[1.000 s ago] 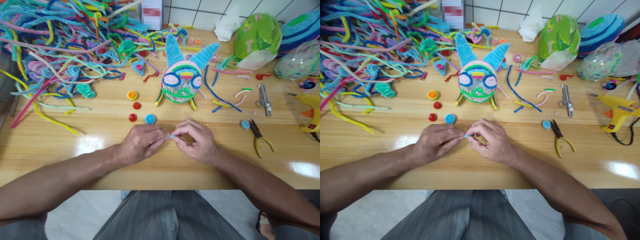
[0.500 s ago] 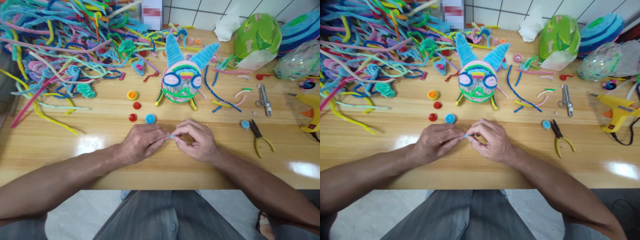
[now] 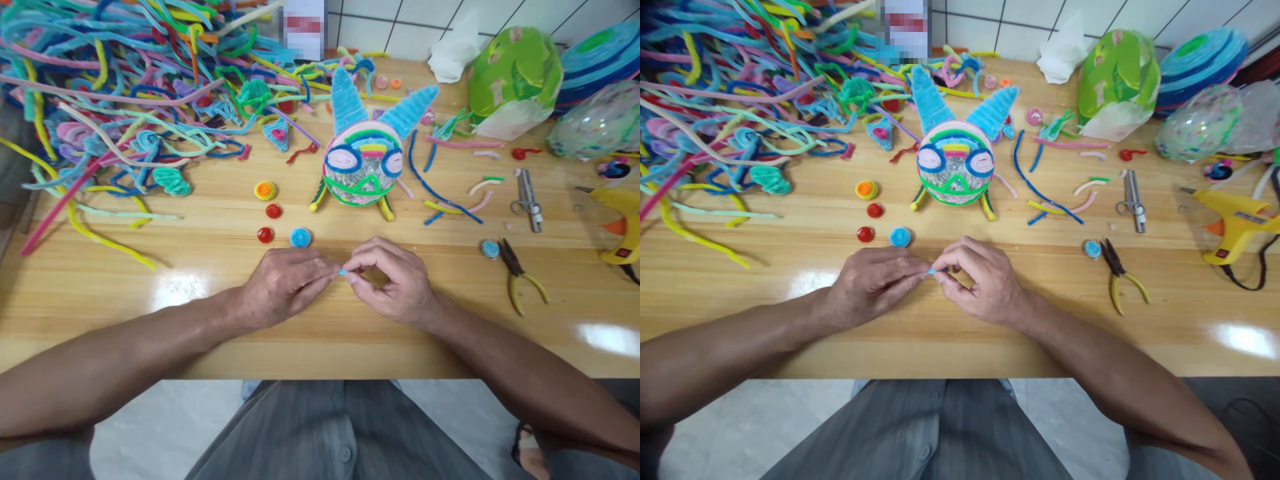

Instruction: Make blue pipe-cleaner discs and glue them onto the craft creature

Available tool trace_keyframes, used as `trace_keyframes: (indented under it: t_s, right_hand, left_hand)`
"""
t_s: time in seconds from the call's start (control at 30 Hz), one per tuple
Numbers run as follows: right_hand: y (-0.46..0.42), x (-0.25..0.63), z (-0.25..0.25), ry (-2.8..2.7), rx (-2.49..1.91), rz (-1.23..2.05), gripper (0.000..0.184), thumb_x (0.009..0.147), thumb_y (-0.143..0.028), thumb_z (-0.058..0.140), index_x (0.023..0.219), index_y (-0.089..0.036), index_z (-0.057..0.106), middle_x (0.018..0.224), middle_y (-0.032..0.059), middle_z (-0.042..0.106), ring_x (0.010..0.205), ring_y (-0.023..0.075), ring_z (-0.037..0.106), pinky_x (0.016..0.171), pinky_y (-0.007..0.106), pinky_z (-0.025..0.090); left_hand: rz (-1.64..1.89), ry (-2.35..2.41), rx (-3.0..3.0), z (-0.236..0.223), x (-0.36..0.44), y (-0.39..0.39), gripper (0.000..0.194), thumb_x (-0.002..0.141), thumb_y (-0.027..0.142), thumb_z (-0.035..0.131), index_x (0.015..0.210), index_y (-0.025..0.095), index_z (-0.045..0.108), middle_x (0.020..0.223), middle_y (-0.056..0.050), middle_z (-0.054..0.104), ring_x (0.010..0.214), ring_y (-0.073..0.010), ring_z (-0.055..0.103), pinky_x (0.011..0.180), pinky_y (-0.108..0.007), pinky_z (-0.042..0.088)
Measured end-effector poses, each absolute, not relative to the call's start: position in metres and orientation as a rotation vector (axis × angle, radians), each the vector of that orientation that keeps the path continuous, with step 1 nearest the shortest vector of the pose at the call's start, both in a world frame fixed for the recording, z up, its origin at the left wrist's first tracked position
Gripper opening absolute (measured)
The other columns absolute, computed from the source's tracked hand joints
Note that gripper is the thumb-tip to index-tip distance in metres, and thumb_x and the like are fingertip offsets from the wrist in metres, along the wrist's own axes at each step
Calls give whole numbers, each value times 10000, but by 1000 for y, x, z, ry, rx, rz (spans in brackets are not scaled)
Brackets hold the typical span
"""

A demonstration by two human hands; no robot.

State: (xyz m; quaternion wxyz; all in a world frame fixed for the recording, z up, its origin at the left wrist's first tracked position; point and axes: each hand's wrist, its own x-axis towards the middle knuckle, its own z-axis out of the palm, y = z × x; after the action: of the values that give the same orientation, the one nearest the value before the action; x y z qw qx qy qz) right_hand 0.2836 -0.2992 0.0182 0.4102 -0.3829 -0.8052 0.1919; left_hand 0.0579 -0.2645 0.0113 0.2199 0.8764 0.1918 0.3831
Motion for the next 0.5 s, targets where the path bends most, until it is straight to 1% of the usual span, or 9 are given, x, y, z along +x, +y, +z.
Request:
trace_keyframes:
  t_s: [0.5]
  right_hand:
    - [-300,283,18,-2020,-972,493,127,907,-112,696,977,-212,661,852,29,725,713,134,661,660,267,551]
  left_hand:
    - [1069,530,2427,11,58,-265,80,1000,131,650,1070,151,685,843,-36,788,715,-117,725,640,-193,552]
